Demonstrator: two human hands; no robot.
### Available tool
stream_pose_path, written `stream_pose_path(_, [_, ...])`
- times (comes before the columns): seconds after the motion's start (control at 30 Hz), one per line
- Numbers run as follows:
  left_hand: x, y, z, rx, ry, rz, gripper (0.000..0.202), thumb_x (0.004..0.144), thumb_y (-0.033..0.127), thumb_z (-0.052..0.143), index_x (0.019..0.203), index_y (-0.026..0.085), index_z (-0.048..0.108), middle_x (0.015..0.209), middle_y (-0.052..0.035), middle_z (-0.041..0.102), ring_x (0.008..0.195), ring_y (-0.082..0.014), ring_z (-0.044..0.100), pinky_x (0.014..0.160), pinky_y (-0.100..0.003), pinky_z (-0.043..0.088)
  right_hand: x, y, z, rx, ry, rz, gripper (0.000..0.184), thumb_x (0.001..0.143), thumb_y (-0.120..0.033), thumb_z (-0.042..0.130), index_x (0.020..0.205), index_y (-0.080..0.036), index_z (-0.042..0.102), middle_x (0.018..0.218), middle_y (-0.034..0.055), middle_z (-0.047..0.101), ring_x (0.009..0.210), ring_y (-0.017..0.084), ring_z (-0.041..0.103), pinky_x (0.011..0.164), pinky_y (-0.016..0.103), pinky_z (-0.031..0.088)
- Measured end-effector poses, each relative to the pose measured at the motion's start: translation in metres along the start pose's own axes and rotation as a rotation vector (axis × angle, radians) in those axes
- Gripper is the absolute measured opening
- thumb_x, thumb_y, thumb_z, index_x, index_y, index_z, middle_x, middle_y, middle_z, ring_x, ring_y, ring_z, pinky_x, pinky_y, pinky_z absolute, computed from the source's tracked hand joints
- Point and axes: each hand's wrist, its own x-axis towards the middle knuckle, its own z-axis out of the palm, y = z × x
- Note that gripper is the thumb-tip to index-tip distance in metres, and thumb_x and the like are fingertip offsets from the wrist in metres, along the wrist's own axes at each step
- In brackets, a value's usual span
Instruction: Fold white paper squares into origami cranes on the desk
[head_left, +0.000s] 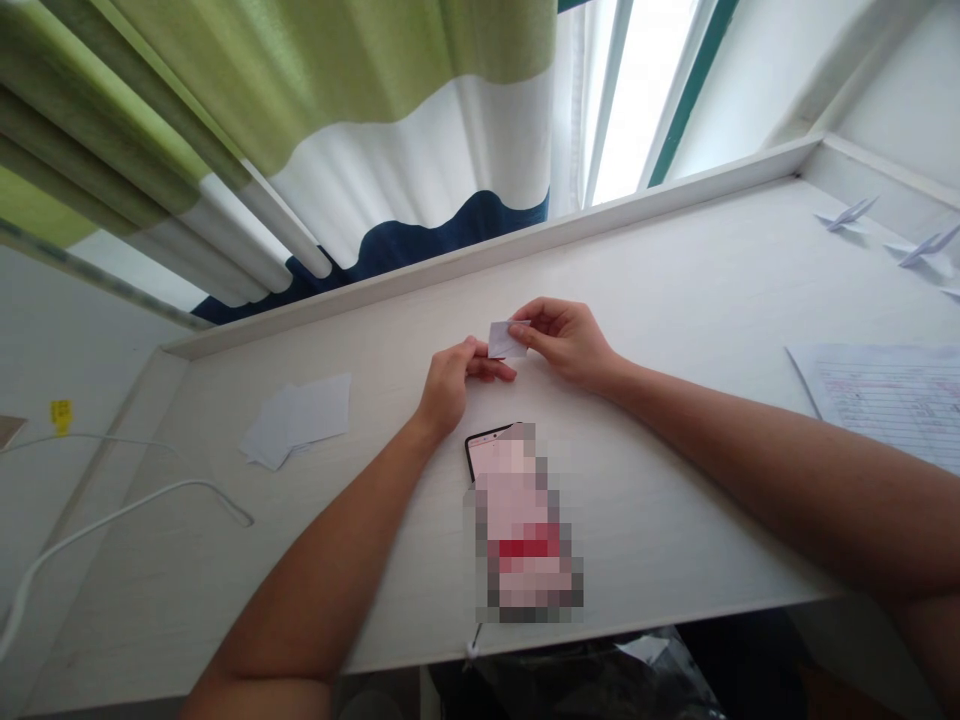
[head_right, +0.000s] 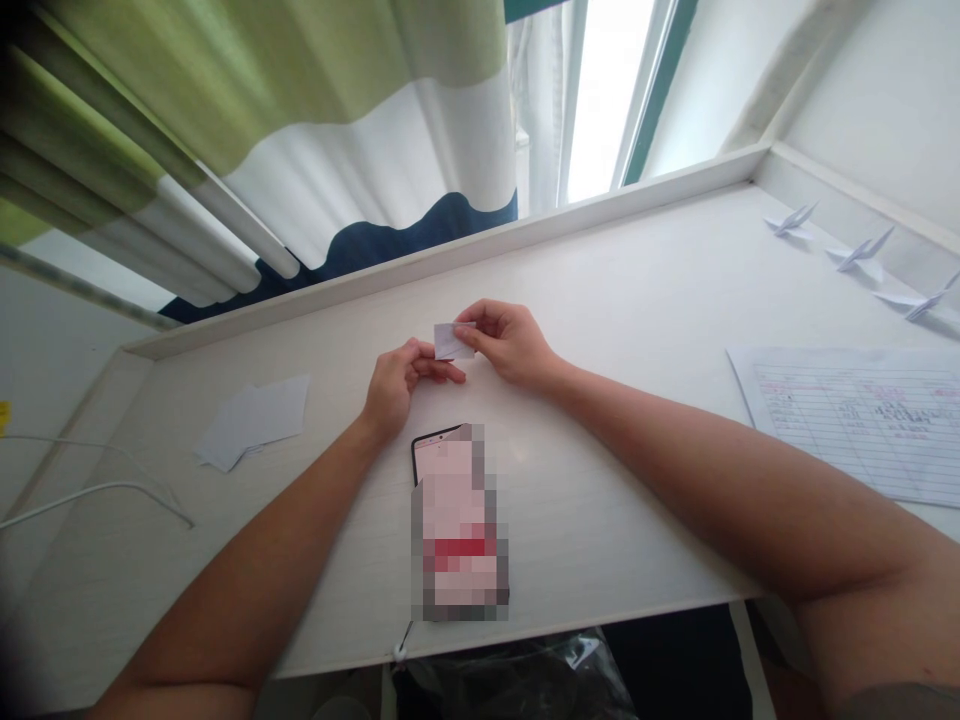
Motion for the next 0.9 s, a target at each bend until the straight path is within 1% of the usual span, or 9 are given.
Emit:
stream_pose_path(0.13, [-0.0019, -0.0002, -0.001, 0.077, -0.033, 0.059, 0.022, 0.086, 0.037, 0.067, 0.089, 0.016, 0.073, 0.083, -0.0096, 0.083, 0.083, -0.0251, 0.078, 0.084, -0.038, 0.057, -0.0008, 0.0, 0.0007, 0.004, 0.031, -0.042, 0.024, 0.084, -0.04, 0.084, 0.088, -0.02, 0.073, 0.081, 0.0029, 0.077, 0.073, 0.017, 0.069, 0.069, 0.035, 0.057])
stream_pose_path(0.2, [-0.0024, -0.0018, -0.0013, 0.099, -0.04, 0.065, 0.018, 0.082, 0.032, 0.074, 0.092, 0.016, 0.074, 0.084, -0.0089, 0.083, 0.083, -0.0247, 0.079, 0.087, -0.039, 0.059, -0.0014, -0.001, 0.0014, -0.007, 0.038, -0.062, 0.021, 0.085, -0.038, 0.082, 0.088, -0.02, 0.073, 0.081, 0.0029, 0.077, 0.073, 0.017, 0.069, 0.069, 0.035, 0.057])
stream_pose_path(0.3, [-0.0027, -0.0052, -0.0013, 0.127, -0.035, 0.077, 0.021, 0.085, 0.036, 0.077, 0.093, 0.016, 0.074, 0.086, -0.0096, 0.084, 0.083, -0.0245, 0.08, 0.086, -0.039, 0.06, -0.002, -0.0026, 0.0023, -0.039, 0.041, -0.074, 0.018, 0.085, -0.037, 0.081, 0.088, -0.021, 0.073, 0.081, 0.0024, 0.077, 0.074, 0.017, 0.069, 0.07, 0.035, 0.058])
stream_pose_path(0.43, [-0.003, -0.007, -0.0009, 0.164, -0.027, 0.12, 0.026, 0.093, 0.043, 0.073, 0.092, 0.017, 0.075, 0.085, -0.0098, 0.084, 0.081, -0.0228, 0.079, 0.084, -0.037, 0.06, -0.003, -0.0045, 0.0023, -0.081, 0.037, -0.047, 0.021, 0.086, -0.042, 0.08, 0.089, -0.022, 0.073, 0.084, 0.0026, 0.076, 0.077, 0.018, 0.069, 0.074, 0.038, 0.059])
stream_pose_path(0.53, [-0.0031, -0.0046, -0.0004, 0.192, -0.028, 0.117, 0.03, 0.096, 0.046, 0.069, 0.092, 0.017, 0.077, 0.086, -0.0097, 0.084, 0.082, -0.0227, 0.079, 0.087, -0.038, 0.059, -0.004, -0.0049, 0.002, -0.101, 0.035, -0.028, 0.022, 0.087, -0.044, 0.08, 0.089, -0.023, 0.072, 0.086, 0.0032, 0.076, 0.079, 0.019, 0.068, 0.076, 0.039, 0.059])
stream_pose_path(0.7, [-0.0017, -0.0011, 0.0002, 0.213, 0.006, 0.091, 0.031, 0.098, 0.044, 0.064, 0.084, 0.019, 0.076, 0.08, -0.0088, 0.083, 0.095, -0.0252, 0.078, 0.096, -0.038, 0.057, -0.0038, -0.0034, 0.0026, -0.074, 0.012, -0.02, 0.026, 0.086, -0.045, 0.08, 0.089, -0.021, 0.071, 0.083, 0.0028, 0.074, 0.077, 0.018, 0.066, 0.074, 0.037, 0.059])
stream_pose_path(0.73, [-0.0013, -0.0012, 0.0003, 0.211, 0.021, 0.09, 0.03, 0.098, 0.042, 0.063, 0.081, 0.02, 0.074, 0.077, -0.0081, 0.082, 0.093, -0.0246, 0.078, 0.096, -0.038, 0.056, -0.0032, -0.0033, 0.0026, -0.055, -0.003, -0.008, 0.027, 0.086, -0.045, 0.081, 0.089, -0.021, 0.07, 0.083, 0.0028, 0.073, 0.076, 0.017, 0.066, 0.072, 0.036, 0.059])
stream_pose_path(0.8, [-0.0005, -0.0016, 0.0003, 0.207, 0.037, 0.091, 0.03, 0.097, 0.038, 0.062, 0.074, 0.02, 0.07, 0.069, -0.0056, 0.078, 0.082, -0.0221, 0.077, 0.095, -0.037, 0.056, -0.0017, -0.0033, 0.002, -0.015, -0.044, 0.03, 0.031, 0.086, -0.048, 0.082, 0.09, -0.02, 0.07, 0.083, 0.0032, 0.073, 0.075, 0.017, 0.066, 0.069, 0.033, 0.059])
stream_pose_path(0.9, [0.0001, -0.0017, 0.0004, 0.169, 0.038, 0.093, 0.031, 0.094, 0.036, 0.063, 0.067, 0.021, 0.064, 0.058, -0.0012, 0.07, 0.065, -0.0184, 0.072, 0.083, -0.035, 0.056, 0.0003, -0.0034, 0.0003, 0.02, -0.124, 0.092, 0.037, 0.084, -0.052, 0.083, 0.093, -0.018, 0.072, 0.085, 0.0045, 0.075, 0.071, 0.015, 0.067, 0.066, 0.032, 0.06])
